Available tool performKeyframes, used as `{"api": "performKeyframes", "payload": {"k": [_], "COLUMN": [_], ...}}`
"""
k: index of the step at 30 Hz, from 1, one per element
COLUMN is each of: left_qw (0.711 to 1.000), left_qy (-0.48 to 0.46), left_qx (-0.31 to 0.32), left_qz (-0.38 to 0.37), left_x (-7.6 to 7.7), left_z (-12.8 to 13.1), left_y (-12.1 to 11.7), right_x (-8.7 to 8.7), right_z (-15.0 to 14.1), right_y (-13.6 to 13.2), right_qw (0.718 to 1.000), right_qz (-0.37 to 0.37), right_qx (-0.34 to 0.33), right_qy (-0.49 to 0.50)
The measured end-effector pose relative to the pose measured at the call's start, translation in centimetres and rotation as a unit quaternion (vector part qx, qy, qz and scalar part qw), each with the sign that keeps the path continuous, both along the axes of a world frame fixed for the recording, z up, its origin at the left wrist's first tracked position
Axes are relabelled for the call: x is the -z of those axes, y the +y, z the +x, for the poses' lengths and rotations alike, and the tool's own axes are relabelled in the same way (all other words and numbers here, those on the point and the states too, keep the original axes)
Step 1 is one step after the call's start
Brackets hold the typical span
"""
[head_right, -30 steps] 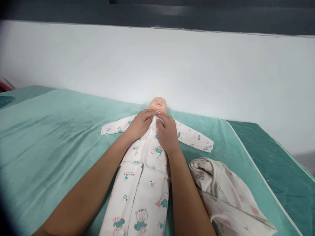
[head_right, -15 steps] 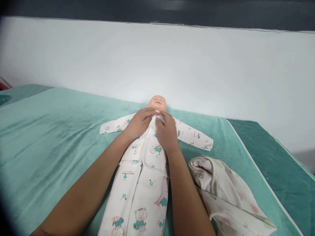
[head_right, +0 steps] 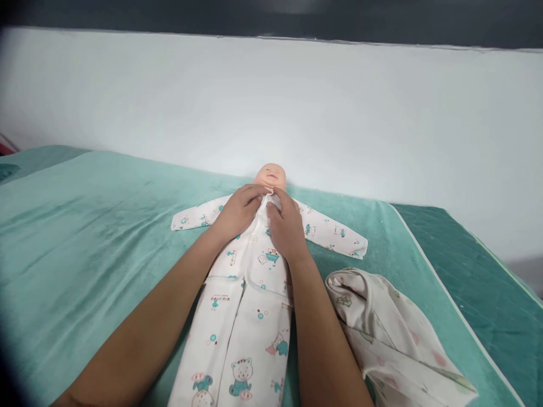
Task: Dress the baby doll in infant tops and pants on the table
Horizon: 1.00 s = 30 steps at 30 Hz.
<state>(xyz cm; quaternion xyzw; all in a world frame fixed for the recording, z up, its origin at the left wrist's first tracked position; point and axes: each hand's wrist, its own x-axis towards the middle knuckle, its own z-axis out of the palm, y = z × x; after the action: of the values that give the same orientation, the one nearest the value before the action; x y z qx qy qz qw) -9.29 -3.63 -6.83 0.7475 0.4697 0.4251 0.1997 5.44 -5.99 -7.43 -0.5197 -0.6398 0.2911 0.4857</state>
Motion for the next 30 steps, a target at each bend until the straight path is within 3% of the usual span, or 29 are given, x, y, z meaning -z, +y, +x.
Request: {"api": "performKeyframes", "payload": {"k": [4, 10, 15, 19, 30], "left_qw": [1.0, 0.998, 0.992, 0.982, 0.979], "left_qy": [0.004, -0.06, -0.116, -0.163, -0.166], "left_qx": [0.005, -0.018, -0.011, 0.034, 0.052], "left_qz": [-0.007, 0.008, -0.041, -0.091, -0.107], "left_x": [-0.1, -0.4, -0.5, -0.1, -0.1], "left_z": [0.0, 0.2, -0.3, -1.4, -1.7], "left_y": [-0.2, -1.3, -3.6, -5.0, -4.3], "right_x": [0.2, 0.2, 0.4, 0.9, 1.0], "right_z": [0.0, -0.3, -0.5, -0.5, -0.4], "right_y": [0.1, -0.6, -3.0, -4.9, -5.2], "right_qw": [0.999, 0.991, 0.992, 0.993, 0.996], "right_qz": [0.016, 0.01, 0.055, 0.073, 0.074], "right_qx": [0.015, 0.083, 0.073, 0.062, 0.024], "right_qy": [0.032, 0.108, 0.085, 0.062, 0.041]}}
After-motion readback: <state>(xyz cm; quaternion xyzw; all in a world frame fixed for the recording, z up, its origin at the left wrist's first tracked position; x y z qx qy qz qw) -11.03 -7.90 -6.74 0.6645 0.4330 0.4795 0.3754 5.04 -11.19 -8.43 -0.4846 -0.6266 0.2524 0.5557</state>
